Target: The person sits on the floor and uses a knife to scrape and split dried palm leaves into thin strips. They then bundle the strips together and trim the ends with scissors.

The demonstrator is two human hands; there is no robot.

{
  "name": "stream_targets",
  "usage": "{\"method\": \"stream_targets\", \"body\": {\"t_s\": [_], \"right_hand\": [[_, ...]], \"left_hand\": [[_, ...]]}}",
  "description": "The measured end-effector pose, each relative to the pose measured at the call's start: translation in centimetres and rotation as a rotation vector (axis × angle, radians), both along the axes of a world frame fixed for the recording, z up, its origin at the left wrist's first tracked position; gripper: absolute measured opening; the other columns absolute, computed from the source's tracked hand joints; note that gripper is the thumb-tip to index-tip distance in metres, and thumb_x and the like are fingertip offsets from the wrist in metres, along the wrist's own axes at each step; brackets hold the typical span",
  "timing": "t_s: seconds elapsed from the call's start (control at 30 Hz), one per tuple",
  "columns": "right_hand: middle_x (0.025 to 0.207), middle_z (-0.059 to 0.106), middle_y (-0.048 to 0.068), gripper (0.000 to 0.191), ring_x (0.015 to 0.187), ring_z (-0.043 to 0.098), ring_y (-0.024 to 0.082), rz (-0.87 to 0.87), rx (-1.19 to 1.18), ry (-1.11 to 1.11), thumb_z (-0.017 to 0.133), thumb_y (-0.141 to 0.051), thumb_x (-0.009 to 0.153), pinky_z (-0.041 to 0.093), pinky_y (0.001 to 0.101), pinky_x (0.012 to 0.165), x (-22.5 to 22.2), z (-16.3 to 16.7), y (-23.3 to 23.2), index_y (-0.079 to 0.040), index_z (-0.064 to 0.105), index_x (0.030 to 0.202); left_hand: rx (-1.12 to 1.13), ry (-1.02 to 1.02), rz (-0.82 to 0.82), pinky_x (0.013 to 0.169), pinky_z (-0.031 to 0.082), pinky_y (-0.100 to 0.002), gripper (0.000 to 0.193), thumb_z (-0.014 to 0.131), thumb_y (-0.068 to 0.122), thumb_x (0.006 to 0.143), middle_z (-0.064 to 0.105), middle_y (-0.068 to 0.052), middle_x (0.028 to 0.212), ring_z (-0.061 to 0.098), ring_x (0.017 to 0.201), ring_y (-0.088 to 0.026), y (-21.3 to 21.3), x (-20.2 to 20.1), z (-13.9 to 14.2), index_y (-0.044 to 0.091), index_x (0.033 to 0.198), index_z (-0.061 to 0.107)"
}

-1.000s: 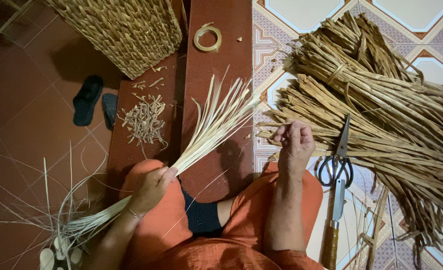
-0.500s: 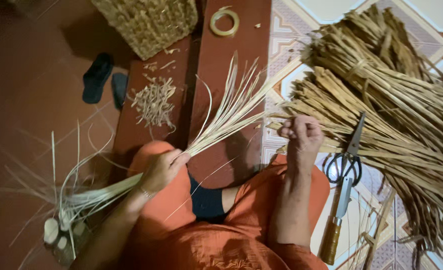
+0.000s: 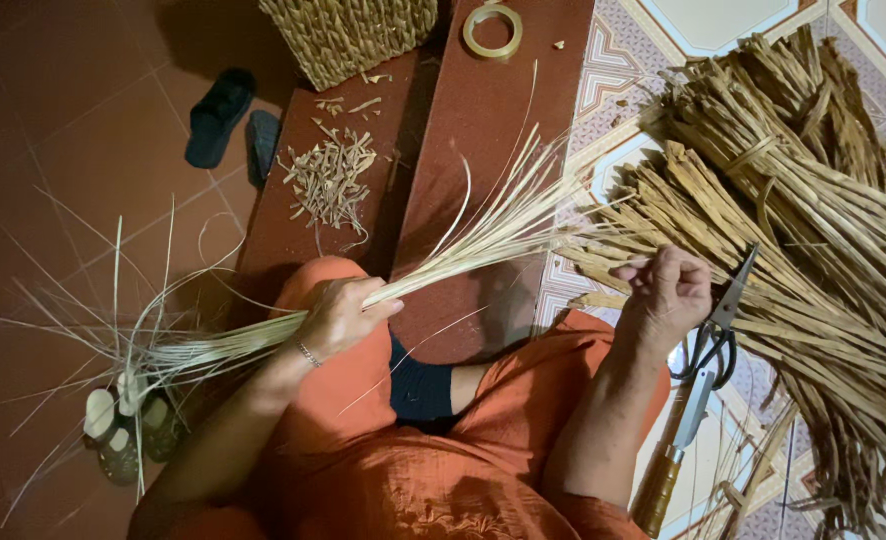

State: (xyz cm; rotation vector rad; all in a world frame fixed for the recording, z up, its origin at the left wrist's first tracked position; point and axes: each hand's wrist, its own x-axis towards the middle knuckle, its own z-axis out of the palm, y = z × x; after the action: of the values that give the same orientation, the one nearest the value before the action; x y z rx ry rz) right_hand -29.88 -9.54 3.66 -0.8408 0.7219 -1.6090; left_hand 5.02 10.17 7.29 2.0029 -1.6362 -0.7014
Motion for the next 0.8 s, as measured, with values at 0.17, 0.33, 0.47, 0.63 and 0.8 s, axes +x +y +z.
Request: {"method": "stream_targets", "body": {"t_s": [0.17,0.33,0.47,0.63,0.8], "right_hand": [[0.081,0.069,0.014,0.017,0.064,0.065,0.019,0.072,0.074,-0.062,0.067,-0.017,0.11,0.058,0.0359,0.063,-0.2,-0.4,0.0,-0.003,0.064,0.102],[0.083,0.071,0.013,0.025,0.063,0.067,0.019,0.076,0.178,-0.018,0.06,-0.025,0.11,0.058,0.0335,0.062,-0.2,-1.0,-0.3,-0.002,0.067,0.104],[0.084,0.073,0.011,0.026,0.065,0.067,0.016,0.074,0.221,0.012,0.06,-0.027,0.11,0.055,0.0283,0.061,-0.8,-0.6,-0.3,-0.002,0.069,0.107],[0.085,0.073,0.01,0.029,0.067,0.068,0.015,0.12,0.195,0.17,0.058,-0.029,0.109,0.053,0.0262,0.061,-2.7,0.7,0.4,-0.005,0.07,0.12],[0.083,0.072,0.011,0.032,0.065,0.066,0.015,0.006,0.317,0.344,0.062,-0.026,0.104,0.057,0.0297,0.061,-7.8,-1.1,2.4,-0.006,0.067,0.128]], "left_hand": [[0.062,0.123,-0.066,0.057,0.046,-0.039,0.032,0.068,0.034,0.095,0.058,-0.013,0.061,0.059,0.055,-0.024,-0.1,0.7,0.8,0.006,0.082,0.066],[-0.026,0.349,-0.132,0.055,0.048,-0.032,0.028,0.071,0.03,0.092,0.059,-0.007,0.066,0.056,0.06,-0.012,0.0,0.6,1.7,0.003,0.098,0.071],[0.073,0.241,0.04,0.055,0.045,-0.031,0.03,0.062,0.032,0.098,0.056,-0.007,0.06,0.054,0.055,-0.013,0.4,-0.1,1.5,0.008,0.097,0.078],[0.09,0.313,0.07,0.055,0.045,-0.028,0.039,0.059,0.038,0.099,0.059,-0.003,0.06,0.055,0.057,-0.009,0.5,0.2,0.9,0.005,0.094,0.078],[0.147,0.296,0.051,0.052,0.039,-0.029,0.042,0.058,0.041,0.099,0.051,-0.003,0.057,0.047,0.055,-0.009,0.6,0.8,-0.2,0.005,0.094,0.079]]}}
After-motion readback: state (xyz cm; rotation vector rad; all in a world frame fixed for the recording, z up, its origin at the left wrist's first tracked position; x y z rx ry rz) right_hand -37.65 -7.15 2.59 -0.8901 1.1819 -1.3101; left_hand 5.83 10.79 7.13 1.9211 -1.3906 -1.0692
